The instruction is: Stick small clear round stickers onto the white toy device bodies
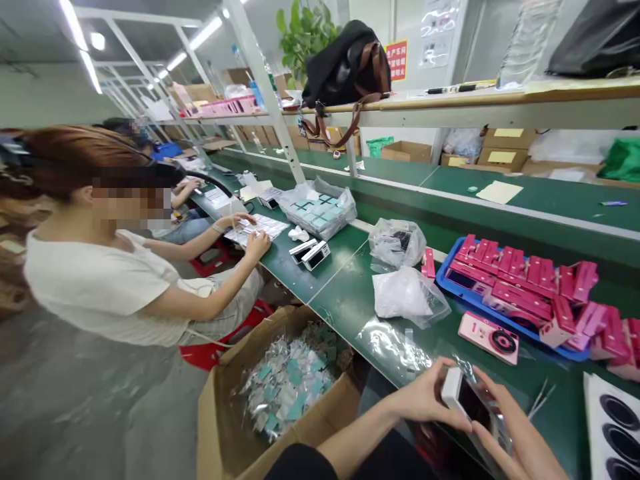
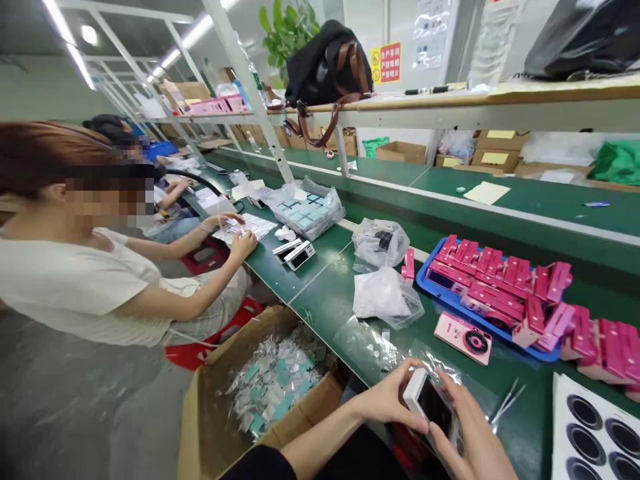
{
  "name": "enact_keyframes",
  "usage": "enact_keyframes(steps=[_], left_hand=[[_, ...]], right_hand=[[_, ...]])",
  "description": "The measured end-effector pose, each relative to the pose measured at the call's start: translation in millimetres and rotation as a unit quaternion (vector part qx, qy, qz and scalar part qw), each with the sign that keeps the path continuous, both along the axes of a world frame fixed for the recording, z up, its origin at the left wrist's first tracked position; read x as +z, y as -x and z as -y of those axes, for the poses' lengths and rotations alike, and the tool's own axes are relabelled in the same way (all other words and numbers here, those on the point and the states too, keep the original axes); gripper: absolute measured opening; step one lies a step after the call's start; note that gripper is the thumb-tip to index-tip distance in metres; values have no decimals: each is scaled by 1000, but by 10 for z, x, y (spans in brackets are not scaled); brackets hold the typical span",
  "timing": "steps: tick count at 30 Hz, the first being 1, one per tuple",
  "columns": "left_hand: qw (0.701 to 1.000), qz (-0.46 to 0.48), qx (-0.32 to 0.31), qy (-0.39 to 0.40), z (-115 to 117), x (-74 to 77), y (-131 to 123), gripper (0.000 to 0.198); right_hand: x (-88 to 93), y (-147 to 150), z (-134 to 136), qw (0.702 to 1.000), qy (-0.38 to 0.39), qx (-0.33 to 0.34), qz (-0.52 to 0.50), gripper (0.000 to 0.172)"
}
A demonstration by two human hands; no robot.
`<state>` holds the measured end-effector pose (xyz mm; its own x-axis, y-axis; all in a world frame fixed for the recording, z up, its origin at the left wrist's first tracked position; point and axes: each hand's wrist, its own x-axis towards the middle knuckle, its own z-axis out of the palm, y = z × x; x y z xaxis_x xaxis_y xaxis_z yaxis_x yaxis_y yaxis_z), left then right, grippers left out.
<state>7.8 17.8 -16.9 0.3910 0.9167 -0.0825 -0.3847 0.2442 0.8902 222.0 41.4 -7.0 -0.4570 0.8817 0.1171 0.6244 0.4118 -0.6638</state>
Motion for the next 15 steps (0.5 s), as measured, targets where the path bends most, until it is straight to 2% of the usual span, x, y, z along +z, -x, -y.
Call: enact_keyframes(steps=[2,4,6,9,12,15], left_hand=[[1000,-8,-16,-2,43,-10,-46,104],[999,-9,-34,-9,74,-14,-110,107],[1000,11,-24,-7,73,-11,-162,104],[999,45,28,11,24,11,-189,96],[998,40,48,21,-17,53,-162,96],[999,22,48,8,-18,108,-117,97]], right_hand=[[27,-5,-47,999,16,-52,-4,59],[120,-7,-71,998,29,-57,-14,58],[233,-4,-65,999,13,-27,-14,57],[345,4,-23,999,-29,33,7,56],[345,12,12,995,-58,82,22,54],[295,41,32,994,-66,89,12,52]])
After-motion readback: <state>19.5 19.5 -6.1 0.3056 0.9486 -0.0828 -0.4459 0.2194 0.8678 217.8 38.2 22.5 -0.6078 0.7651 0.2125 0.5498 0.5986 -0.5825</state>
